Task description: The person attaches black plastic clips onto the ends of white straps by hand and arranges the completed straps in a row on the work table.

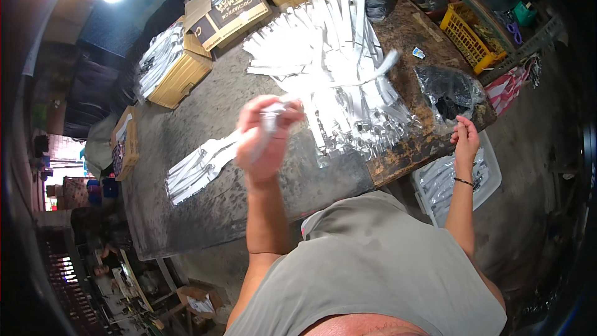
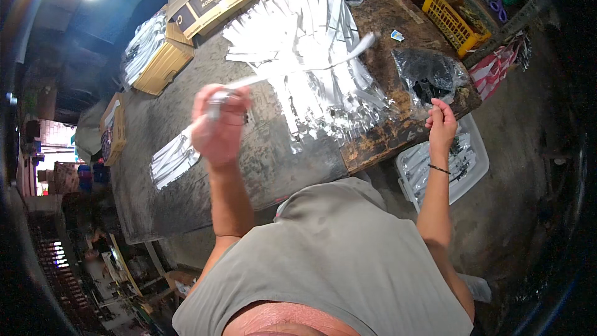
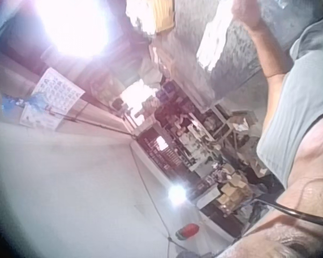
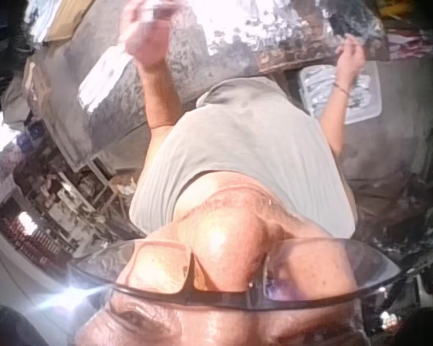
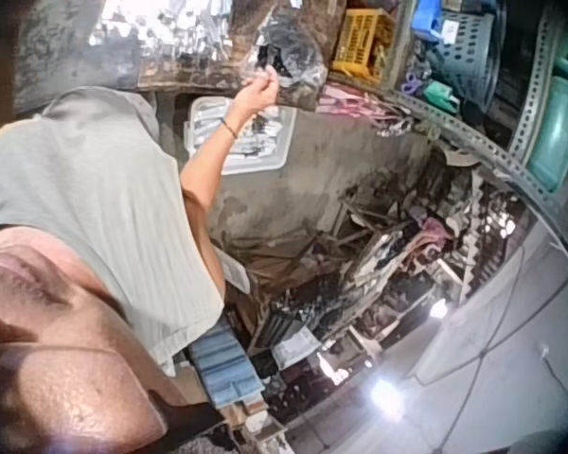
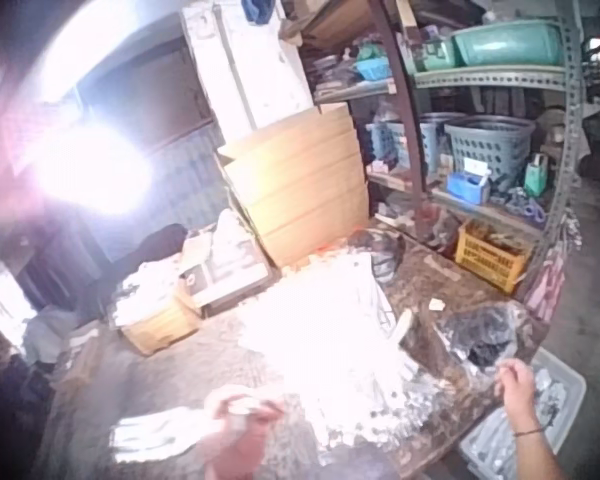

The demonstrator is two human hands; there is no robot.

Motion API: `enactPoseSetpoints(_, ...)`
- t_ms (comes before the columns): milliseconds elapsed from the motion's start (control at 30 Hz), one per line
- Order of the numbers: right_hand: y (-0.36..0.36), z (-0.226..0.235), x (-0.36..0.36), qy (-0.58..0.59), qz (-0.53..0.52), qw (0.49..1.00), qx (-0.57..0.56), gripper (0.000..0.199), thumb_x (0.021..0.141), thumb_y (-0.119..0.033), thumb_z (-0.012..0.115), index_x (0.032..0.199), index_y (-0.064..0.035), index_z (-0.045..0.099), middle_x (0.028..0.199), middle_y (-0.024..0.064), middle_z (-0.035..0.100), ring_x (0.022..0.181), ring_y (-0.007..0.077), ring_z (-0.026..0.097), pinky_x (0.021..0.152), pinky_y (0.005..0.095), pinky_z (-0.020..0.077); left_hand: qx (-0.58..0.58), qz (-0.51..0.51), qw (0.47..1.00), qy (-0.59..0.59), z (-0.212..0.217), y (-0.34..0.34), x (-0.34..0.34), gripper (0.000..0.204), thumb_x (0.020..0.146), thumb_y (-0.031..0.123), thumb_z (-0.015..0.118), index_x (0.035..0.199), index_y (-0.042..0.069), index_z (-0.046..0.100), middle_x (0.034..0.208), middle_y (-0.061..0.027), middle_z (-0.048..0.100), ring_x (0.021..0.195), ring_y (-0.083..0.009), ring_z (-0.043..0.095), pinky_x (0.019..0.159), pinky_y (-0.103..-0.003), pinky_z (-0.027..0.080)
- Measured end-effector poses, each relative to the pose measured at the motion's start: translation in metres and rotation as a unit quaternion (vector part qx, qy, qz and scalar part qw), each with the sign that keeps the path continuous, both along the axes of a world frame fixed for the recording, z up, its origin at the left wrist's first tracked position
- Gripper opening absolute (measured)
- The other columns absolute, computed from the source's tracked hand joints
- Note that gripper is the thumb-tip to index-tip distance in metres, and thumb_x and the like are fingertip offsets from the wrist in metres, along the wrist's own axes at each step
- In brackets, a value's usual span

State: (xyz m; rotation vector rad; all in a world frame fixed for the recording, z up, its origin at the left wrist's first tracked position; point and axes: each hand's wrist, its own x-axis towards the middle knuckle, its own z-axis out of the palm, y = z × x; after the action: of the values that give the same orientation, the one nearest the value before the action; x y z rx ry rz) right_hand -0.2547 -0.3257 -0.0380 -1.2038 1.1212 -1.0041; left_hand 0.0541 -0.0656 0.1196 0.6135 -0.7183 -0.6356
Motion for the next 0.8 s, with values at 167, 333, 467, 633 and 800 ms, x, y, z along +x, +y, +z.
enactPoseSetpoints(167, 0.029, 0.009, 0.010, -0.028, -0.011, 0.999, -0.023, 0.020, 0.091, -0.013, 0.052, 0.107, -0.0039, 0.061, 0.079, -0.0006, 0.056, 0.060, 0.0030, 0.047, 0.052, 0.0176, 0.0416, -0.022, 0.286, 0.931, -0.226, 0.092, 0.070, 0.024, 0.030, 0.080, 0.006, 0.059, 0.108, -0.003, 0.057, 0.105, -0.0175, 0.062, 0.102, -0.0302, 0.059, 0.088, -0.040, 0.050)
enactPoseSetpoints(333, 0.074, 0.011, 0.043, -0.032, 0.030, 0.998, -0.040, 0.025, 0.090, -0.012, 0.055, 0.113, -0.0027, 0.059, 0.091, 0.0021, 0.061, 0.066, 0.0029, 0.051, 0.056, 0.0176, 0.0441, -0.100, 0.434, 0.847, -0.290, 0.166, 0.151, 0.055, 0.027, 0.075, 0.027, 0.075, 0.083, 0.005, 0.061, 0.076, -0.0068, 0.061, 0.073, -0.0173, 0.057, 0.063, -0.029, 0.045)
enactPoseSetpoints(467, 0.109, 0.015, 0.081, -0.031, 0.072, 0.992, -0.104, 0.032, 0.087, -0.008, 0.058, 0.118, -0.0022, 0.056, 0.096, 0.0022, 0.062, 0.075, 0.0048, 0.056, 0.061, 0.0185, 0.0465, -0.081, 0.510, 0.799, -0.308, 0.187, 0.183, 0.077, 0.024, 0.076, 0.024, 0.075, 0.072, 0.007, 0.058, 0.068, -0.0028, 0.057, 0.058, -0.0139, 0.052, 0.056, -0.028, 0.046)
enactPoseSetpoints(633, 0.153, 0.043, 0.125, 0.083, 0.113, 0.955, -0.261, 0.022, 0.085, -0.012, 0.064, 0.105, -0.0044, 0.064, 0.087, 0.0026, 0.060, 0.074, 0.0079, 0.053, 0.065, 0.0219, 0.0440, -0.008, 0.381, 0.914, -0.136, 0.169, 0.188, 0.064, 0.019, 0.076, 0.009, 0.067, 0.091, 0.004, 0.056, 0.083, -0.0052, 0.056, 0.068, -0.0124, 0.053, 0.056, -0.027, 0.043)
enactPoseSetpoints(800, 0.177, 0.067, 0.159, -0.026, 0.143, 0.911, -0.387, 0.024, 0.091, -0.023, 0.057, 0.079, -0.0021, 0.054, 0.080, 0.0015, 0.052, 0.070, 0.0125, 0.052, 0.068, 0.0260, 0.0451, 0.111, 0.120, 0.972, -0.169, 0.090, 0.167, 0.051, 0.034, 0.071, -0.001, 0.056, 0.103, 0.006, 0.047, 0.081, -0.0032, 0.050, 0.065, -0.0082, 0.053, 0.056, -0.021, 0.047)
